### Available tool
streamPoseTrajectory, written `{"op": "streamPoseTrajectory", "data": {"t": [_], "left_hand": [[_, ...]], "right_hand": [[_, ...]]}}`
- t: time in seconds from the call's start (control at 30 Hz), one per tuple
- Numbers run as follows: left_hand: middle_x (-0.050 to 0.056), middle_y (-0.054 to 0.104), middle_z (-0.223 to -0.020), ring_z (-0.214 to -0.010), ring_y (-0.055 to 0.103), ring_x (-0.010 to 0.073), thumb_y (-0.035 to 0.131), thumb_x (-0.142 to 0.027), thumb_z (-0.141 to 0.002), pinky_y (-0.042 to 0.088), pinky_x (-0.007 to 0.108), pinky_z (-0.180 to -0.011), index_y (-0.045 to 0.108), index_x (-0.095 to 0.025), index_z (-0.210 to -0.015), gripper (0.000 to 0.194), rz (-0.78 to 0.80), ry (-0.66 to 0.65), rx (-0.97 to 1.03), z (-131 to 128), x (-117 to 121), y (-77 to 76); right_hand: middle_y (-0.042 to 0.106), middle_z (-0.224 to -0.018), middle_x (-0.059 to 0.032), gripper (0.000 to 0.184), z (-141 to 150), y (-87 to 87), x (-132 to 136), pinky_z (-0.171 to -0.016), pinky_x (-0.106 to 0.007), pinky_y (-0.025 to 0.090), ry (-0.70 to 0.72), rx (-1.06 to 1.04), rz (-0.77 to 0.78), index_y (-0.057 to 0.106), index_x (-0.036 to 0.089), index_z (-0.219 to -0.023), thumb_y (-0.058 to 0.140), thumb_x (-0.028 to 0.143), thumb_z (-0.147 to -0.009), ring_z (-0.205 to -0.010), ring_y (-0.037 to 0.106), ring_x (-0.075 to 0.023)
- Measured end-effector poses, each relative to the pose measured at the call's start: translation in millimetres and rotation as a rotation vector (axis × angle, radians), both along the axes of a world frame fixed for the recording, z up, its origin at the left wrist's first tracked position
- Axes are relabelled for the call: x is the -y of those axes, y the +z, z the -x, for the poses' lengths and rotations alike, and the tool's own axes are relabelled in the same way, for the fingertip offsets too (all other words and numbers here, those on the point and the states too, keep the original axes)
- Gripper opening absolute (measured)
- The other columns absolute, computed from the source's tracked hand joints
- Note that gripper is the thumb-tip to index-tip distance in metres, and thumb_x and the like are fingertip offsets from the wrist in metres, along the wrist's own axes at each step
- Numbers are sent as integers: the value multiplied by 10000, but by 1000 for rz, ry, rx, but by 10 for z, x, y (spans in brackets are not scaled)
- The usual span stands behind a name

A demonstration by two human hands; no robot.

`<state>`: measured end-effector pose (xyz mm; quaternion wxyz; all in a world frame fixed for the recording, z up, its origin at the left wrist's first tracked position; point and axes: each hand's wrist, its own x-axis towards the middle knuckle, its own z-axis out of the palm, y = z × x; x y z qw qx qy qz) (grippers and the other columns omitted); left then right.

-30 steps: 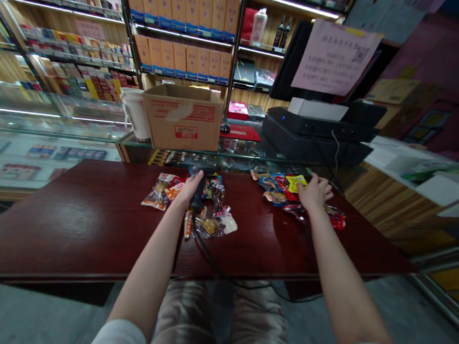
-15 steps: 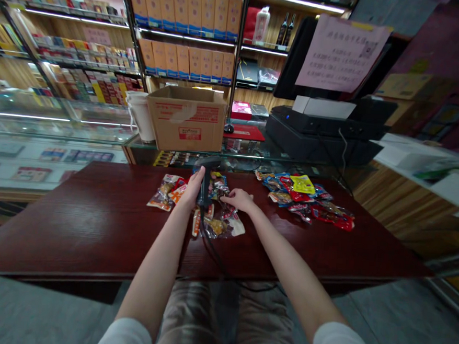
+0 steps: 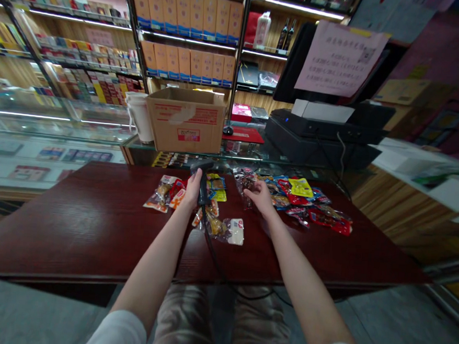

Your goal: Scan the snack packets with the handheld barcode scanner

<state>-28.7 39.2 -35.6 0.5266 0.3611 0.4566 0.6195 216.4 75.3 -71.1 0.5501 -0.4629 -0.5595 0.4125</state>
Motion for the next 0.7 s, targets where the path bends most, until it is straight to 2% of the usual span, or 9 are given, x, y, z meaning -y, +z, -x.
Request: {"op": "streamPoseTrajectory", "data": {"t": [0.13,0.27,0.4,0.47,0.57,0.7], "left_hand": [[-19,554,-512,-411,488,100,589,-758,-828,374,221,-432,621,-156,-886,606,-76,-45,3,-94,61,83],[-11,552,-517,-428,479,101,566,-788,-815,369,219,-428,650,-139,-903,660,-106,-230,16,-128,151,157],[-13,547,-507,-420,477,109,592,-824,-760,365,220,-418,660,-139,-943,713,-111,-373,29,-173,208,111],[-16,545,-503,-417,476,108,591,-819,-766,373,219,-429,657,-142,-947,703,-117,-399,37,-195,220,65],[-14,541,-500,-423,482,109,570,-807,-791,370,219,-441,656,-142,-940,687,-113,-400,33,-214,234,26],[-14,527,-491,-428,483,113,560,-826,-777,355,225,-438,657,-138,-922,710,-71,-402,23,-231,274,57]], "right_hand": [[642,-906,19,610,-50,33,14,-736,-332,538,-80,-97,-22,402,273,-885,857,461,-525,-752,640,-168],[668,-957,-6,568,-7,77,49,-799,-343,555,-87,-166,-36,427,269,-933,840,410,-570,-827,669,-175],[716,-957,-32,504,22,116,86,-799,-337,542,-118,-241,-52,482,263,-1010,773,401,-623,-878,676,-196],[731,-886,-26,435,7,135,102,-702,-315,519,-73,-314,-8,505,261,-1014,700,442,-669,-771,650,-187],[733,-841,-32,369,-37,173,126,-538,-295,435,72,-414,121,561,259,-959,609,511,-694,-583,533,-163],[722,-894,-56,397,-77,256,177,-507,-316,416,175,-448,194,617,256,-919,553,578,-695,-545,452,-163]]}}
